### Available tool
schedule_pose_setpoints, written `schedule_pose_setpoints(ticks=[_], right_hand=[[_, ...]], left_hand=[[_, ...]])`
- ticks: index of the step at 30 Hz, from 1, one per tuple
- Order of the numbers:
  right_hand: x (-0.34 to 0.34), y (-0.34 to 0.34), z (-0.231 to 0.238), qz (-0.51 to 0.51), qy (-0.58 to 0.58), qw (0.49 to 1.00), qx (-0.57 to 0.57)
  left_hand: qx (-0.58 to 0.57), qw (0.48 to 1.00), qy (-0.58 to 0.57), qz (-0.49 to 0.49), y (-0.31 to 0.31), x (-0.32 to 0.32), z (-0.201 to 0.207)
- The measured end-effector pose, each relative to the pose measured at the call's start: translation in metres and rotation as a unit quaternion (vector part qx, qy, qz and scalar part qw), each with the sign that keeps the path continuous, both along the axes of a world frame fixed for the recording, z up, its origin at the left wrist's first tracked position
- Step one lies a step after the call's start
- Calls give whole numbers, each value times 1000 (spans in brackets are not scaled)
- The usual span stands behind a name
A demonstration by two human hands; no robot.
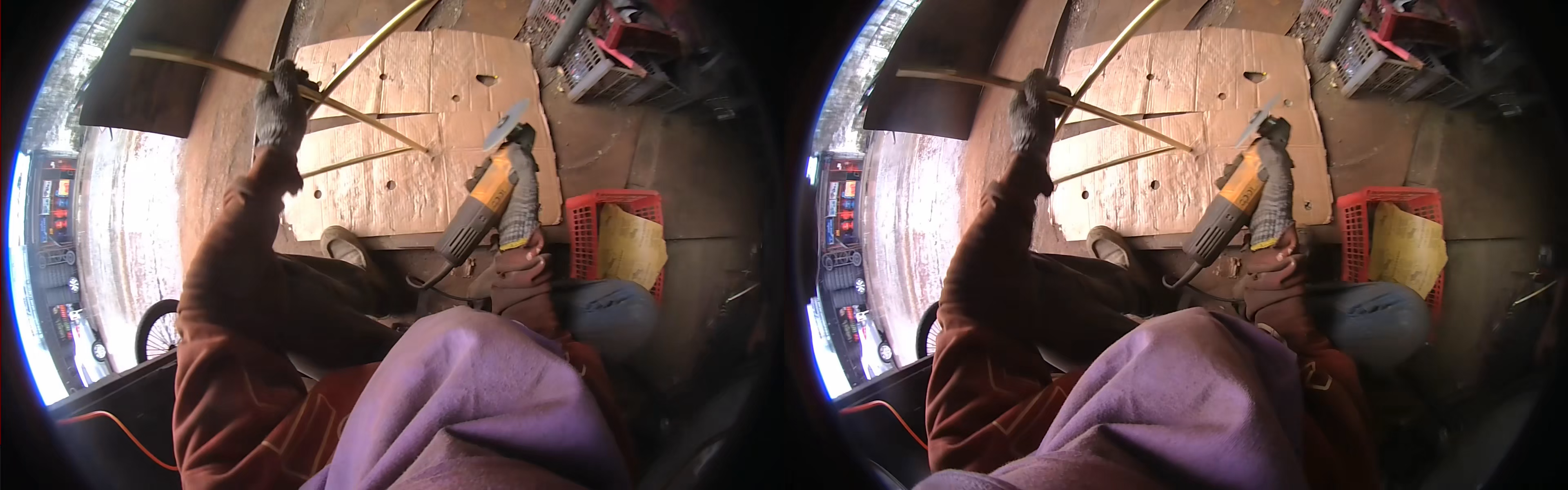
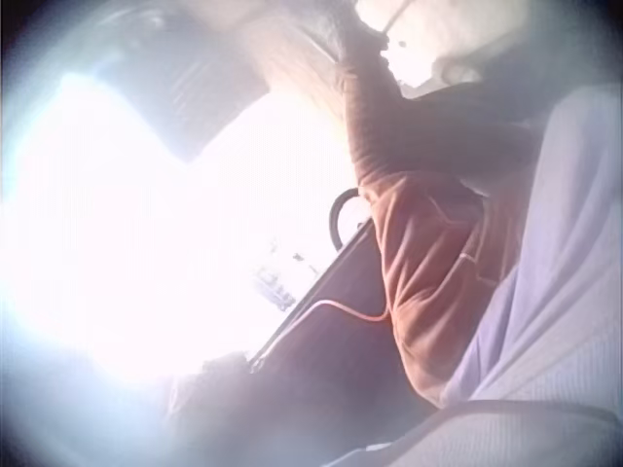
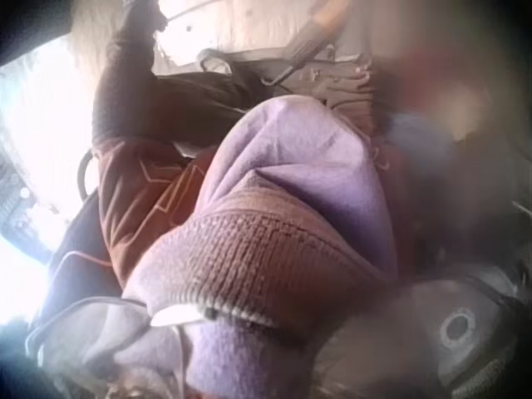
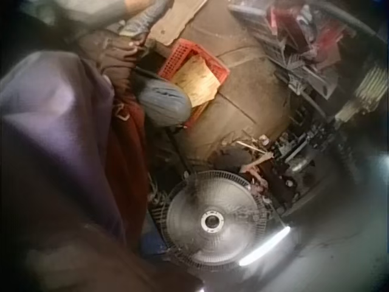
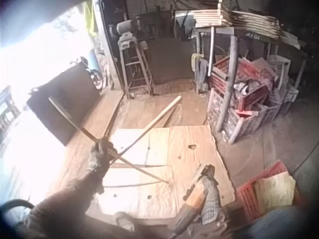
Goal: The person uses an angle grinder to sand and polish the joints and surfaces of a gold-colored metal frame while sitting on the ground.
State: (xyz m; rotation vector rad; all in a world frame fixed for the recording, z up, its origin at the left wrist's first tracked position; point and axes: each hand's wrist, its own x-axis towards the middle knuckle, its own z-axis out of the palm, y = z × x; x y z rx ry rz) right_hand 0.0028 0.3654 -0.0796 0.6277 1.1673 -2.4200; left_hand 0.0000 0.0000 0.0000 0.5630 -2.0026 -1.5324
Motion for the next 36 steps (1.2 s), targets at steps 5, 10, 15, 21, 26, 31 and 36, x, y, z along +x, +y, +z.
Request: schedule_pose_setpoints(ticks=[5, 10, 15, 21, 26, 31, 36], right_hand=[[36, -62, 79, -61, 27, 998, -10], [22, 9, 106, -103, 161, 982, -5], [45, 71, 85, -116, 232, 965, 34], [55, 81, 97, -146, 218, 965, -23], [59, 90, 95, -136, 279, 948, 65], [70, 70, 127, -143, 198, 968, -63], [53, 93, 84, -189, 194, 962, 36]], left_hand=[[-146, 986, -86, -9, -99, -8, 95], [-57, 992, -20, -109, -63, -61, 162], [38, 965, -98, -240, 24, -55, 130], [-24, 892, -338, -301, 96, -32, 75], [35, 857, -412, -306, 107, -32, 31], [-68, 841, -433, -318, 132, -35, 16], [-159, 816, -474, -290, 145, -45, -33]])
